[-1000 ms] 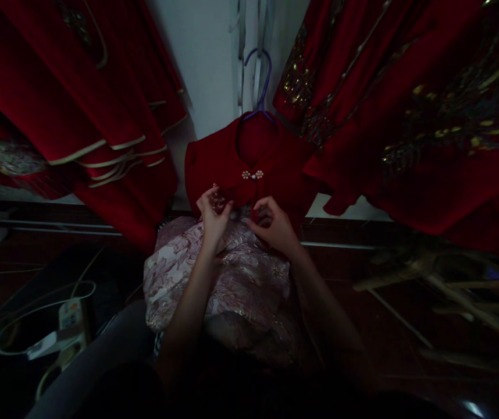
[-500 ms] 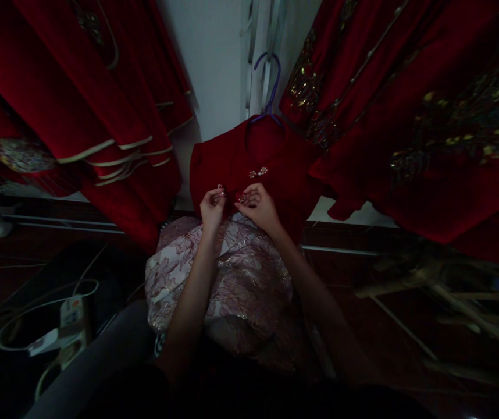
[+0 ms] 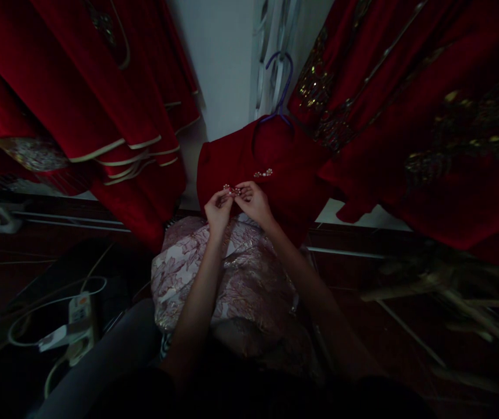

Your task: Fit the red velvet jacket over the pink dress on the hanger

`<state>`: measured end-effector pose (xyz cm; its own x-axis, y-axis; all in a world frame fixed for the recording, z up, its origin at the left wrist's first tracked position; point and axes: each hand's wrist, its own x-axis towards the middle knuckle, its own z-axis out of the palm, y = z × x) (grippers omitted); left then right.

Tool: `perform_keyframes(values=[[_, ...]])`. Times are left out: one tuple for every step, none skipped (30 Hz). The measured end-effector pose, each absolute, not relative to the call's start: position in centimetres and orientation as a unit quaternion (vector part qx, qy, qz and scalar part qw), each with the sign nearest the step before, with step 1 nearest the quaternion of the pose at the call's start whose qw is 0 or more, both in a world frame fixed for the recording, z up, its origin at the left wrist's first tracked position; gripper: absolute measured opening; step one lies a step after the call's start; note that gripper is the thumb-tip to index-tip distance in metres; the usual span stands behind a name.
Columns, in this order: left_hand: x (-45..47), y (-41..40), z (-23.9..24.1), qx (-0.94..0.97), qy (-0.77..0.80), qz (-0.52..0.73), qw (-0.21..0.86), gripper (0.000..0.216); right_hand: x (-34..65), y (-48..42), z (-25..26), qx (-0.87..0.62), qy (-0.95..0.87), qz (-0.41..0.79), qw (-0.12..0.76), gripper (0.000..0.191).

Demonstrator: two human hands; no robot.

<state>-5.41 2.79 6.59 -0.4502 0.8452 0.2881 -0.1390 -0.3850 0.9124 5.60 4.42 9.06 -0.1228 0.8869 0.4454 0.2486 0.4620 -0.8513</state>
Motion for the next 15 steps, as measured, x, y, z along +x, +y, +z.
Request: perform_keyframes(values=[[-5.39,2.71,6.56,0.403,0.440,0.731,0.332,0.028,5.60,4.48,8.99,-0.413,-0.678,0.315,0.520,0.026],[-5.37,2.63,6.54,0.405,0.440,0.732,0.328,0.027,5.60,4.53,8.91,-0.411,-0.676,0.316,0.524,0.025],[-5.36,2.57,6.53,0.406,0.440,0.732,0.325,0.027,5.60,4.58,8.83,-0.410,-0.676,0.312,0.527,0.024],[-5.36,2.52,6.53,0.406,0.440,0.733,0.323,0.027,5.60,4.60,8.75,-0.409,-0.676,0.307,0.531,0.023],[-5.37,2.48,6.53,0.405,0.440,0.734,0.322,0.027,5.63,4.60,8.68,-0.408,-0.676,0.302,0.534,0.023],[-5.38,2.45,6.54,0.403,0.440,0.735,0.322,0.027,5.67,4.57,8.61,-0.407,-0.675,0.301,0.537,0.022],[-5.39,2.43,6.56,0.402,0.441,0.734,0.324,0.027,5.72,4.51,8.54,-0.405,-0.674,0.303,0.539,0.022],[-5.41,2.41,6.58,0.399,0.442,0.734,0.327,0.028,5.78,4.45,8.47,-0.402,-0.674,0.306,0.539,0.022],[-5.42,2.40,6.62,0.396,0.443,0.734,0.329,0.028,5.84,4.38,8.40,-0.400,-0.673,0.311,0.539,0.023],[-5.43,2.38,6.67,0.394,0.444,0.734,0.330,0.028,5.89,4.30,8.36,-0.398,-0.672,0.315,0.540,0.023],[-5.43,2.38,6.73,0.394,0.444,0.735,0.329,0.028,5.93,4.23,8.34,-0.396,-0.672,0.315,0.541,0.023],[-5.43,2.37,6.79,0.397,0.443,0.734,0.327,0.027,5.94,4.17,8.37,-0.396,-0.673,0.313,0.541,0.023],[-5.41,2.38,6.85,0.401,0.443,0.733,0.325,0.026,5.94,4.10,8.44,-0.399,-0.675,0.307,0.540,0.021],[-5.40,2.40,6.89,0.404,0.445,0.731,0.322,0.025,5.92,4.04,8.55,-0.403,-0.677,0.299,0.538,0.020],[-5.38,2.42,6.91,0.405,0.447,0.730,0.321,0.024,5.87,3.97,8.69,-0.409,-0.681,0.288,0.535,0.018]])
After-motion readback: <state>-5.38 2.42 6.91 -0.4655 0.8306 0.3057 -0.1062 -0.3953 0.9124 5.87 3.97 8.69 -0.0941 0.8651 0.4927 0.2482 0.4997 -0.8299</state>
